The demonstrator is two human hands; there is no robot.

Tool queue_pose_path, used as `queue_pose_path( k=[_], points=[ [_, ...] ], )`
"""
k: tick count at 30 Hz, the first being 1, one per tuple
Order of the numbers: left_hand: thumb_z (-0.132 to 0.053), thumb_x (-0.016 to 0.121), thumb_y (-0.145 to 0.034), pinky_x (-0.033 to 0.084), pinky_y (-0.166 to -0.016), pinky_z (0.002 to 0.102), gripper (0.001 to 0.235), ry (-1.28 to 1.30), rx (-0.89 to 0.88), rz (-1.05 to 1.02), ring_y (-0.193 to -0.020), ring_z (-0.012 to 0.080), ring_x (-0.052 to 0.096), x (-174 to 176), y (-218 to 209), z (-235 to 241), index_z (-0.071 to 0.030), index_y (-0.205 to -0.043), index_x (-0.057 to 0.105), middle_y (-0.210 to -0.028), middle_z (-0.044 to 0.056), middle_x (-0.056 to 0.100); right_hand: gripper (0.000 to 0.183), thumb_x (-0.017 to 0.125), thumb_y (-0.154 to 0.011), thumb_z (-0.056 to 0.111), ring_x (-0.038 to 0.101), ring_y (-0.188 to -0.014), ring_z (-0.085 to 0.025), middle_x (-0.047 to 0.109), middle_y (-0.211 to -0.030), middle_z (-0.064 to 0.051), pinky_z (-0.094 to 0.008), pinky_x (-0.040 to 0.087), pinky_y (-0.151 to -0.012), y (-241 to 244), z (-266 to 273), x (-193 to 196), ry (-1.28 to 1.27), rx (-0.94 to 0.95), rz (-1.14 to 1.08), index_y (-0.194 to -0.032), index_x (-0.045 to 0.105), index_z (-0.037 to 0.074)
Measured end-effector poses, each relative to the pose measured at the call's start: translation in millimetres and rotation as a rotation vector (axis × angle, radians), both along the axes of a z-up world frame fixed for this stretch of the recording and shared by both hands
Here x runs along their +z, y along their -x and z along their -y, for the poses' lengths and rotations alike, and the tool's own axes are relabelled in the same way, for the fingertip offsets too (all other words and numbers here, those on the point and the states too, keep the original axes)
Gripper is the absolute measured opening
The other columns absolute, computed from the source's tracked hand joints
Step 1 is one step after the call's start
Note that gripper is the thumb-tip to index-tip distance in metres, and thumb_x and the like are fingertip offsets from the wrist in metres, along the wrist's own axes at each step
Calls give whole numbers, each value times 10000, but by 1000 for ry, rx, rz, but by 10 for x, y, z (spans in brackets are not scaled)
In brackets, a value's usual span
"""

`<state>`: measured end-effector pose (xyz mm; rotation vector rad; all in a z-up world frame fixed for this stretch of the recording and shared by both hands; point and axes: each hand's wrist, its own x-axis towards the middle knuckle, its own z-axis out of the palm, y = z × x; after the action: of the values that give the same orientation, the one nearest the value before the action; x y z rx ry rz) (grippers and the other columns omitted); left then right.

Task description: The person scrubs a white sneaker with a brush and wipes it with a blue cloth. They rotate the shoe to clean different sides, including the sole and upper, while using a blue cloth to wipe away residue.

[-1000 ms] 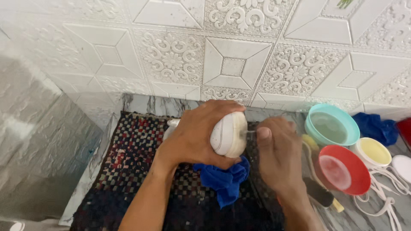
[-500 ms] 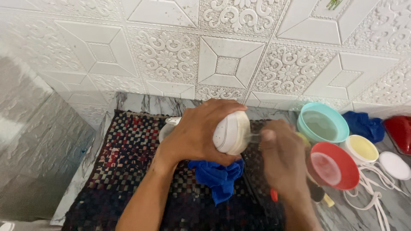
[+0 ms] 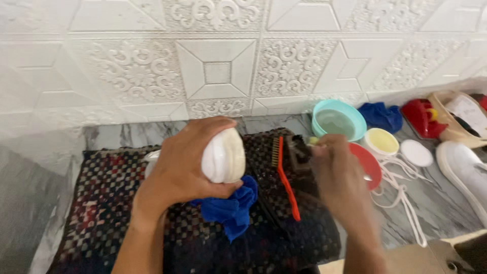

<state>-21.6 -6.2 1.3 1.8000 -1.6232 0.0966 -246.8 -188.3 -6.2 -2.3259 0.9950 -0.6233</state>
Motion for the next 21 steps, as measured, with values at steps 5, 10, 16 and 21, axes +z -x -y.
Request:
queue_pose_path(
  k=[5,10,16,21],
  points=[
    [-586,899,-600,493,-980,523,978,-29,71,57,-1324,273,580,-22,-3,0,-202,-1432,556,-1474,25,605,183,520,-1019,208,630,-982,-400,667,-1062,-186,-512,457,-811,627,876,-134,143,-281,-357,-1051,661,96],
    [-585,909,-535,519,-941,565,1054,-117,176,19,-1322,284,576,-56,34,15,-263,-1463,526,-1503,-9,585,378,522,-1011,407,688,-977,-446,696,-1023,-193,-524,507,-782,661,1191,-491,116,-325,-736,-975,729,93],
    [-504,925,-579,456,-1061,496,992,69,118,16,-1315,308,582,-49,27,31,-126,-1418,554,-1453,92,600,287,538,-1024,293,666,-962,-433,721,-966,-217,-524,473,-852,627,919,-328,296,-311,-480,-1039,752,102],
    [-472,927,-616,492,-1000,510,932,154,84,98,-1294,315,608,-42,152,61,-157,-1413,562,-1413,66,640,218,589,-1043,242,604,-944,-266,717,-923,-49,-449,361,-980,182,421,-200,346,-105,181,-937,725,108]
  ],
)
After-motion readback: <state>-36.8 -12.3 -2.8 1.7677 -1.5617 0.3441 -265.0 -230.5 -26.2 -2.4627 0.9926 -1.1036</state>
